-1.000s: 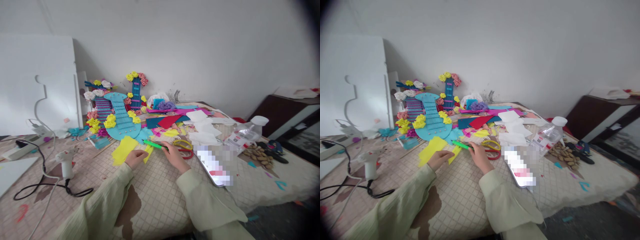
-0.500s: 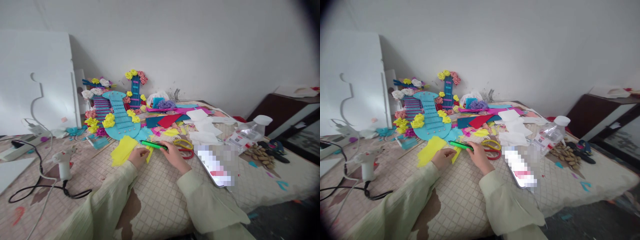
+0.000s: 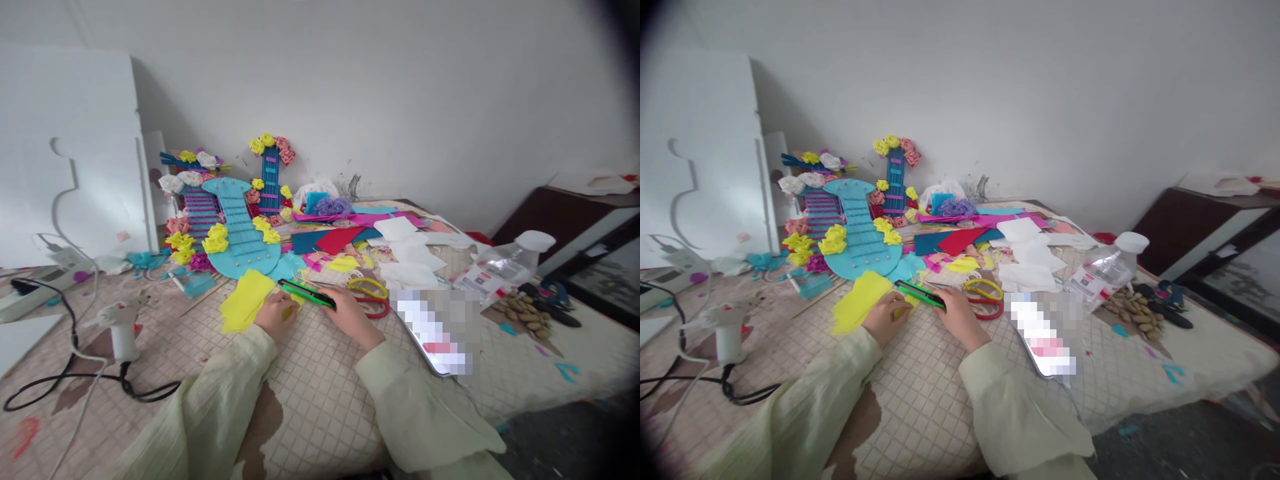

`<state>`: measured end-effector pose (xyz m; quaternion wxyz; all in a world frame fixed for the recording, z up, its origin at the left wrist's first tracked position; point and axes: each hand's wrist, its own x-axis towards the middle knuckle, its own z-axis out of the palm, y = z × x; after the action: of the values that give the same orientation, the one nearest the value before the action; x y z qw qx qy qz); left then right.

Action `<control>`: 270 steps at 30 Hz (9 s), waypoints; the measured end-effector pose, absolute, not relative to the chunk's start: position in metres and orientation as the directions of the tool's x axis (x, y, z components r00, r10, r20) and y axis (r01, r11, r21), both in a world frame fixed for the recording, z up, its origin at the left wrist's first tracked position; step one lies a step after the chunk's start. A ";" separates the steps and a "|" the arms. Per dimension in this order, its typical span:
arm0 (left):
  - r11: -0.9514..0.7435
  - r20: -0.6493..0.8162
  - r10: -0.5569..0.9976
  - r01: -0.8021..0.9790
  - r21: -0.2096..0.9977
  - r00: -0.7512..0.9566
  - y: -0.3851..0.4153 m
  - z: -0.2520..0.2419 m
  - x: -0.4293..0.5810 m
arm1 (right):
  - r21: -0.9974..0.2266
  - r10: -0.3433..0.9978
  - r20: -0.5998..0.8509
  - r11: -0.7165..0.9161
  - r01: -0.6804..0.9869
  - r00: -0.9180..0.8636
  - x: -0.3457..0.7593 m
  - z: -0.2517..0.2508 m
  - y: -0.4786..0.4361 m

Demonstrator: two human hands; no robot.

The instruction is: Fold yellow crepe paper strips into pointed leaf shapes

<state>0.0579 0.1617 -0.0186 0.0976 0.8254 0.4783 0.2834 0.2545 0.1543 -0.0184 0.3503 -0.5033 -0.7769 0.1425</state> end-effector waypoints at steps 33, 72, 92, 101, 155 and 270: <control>0.041 0.170 0.980 0.948 0.316 -0.099 0.173 0.013 -0.049 | -0.625 0.869 0.475 0.443 0.643 -0.136 0.255 -0.008 0.147; -0.012 -0.049 0.974 0.268 0.963 0.221 0.134 0.029 -0.001 | -0.722 0.782 0.439 0.600 0.344 -0.443 0.220 0.026 0.139; 0.215 -0.239 0.882 0.105 0.971 0.406 0.113 0.021 0.025 | -0.991 0.972 0.017 0.047 0.122 -0.234 0.202 0.021 0.129; 0.387 -0.357 0.804 0.038 0.921 0.475 0.108 0.021 0.032 | -0.991 0.979 -0.031 -0.005 0.132 -0.201 0.201 0.028 0.127; 0.561 -0.374 0.735 -0.197 0.804 0.565 0.105 0.014 0.036 | -0.997 0.985 -0.047 -0.035 0.069 -0.168 0.202 0.024 0.128; -0.048 0.013 0.961 0.121 0.991 0.276 0.103 0.024 0.034 | -0.972 0.875 -0.234 -0.224 0.074 -0.424 0.202 0.023 0.124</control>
<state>0.0338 0.1030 0.0236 0.5240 0.6029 0.4488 0.4006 0.2024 0.1243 0.0234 0.3093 -0.4386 -0.5408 0.6477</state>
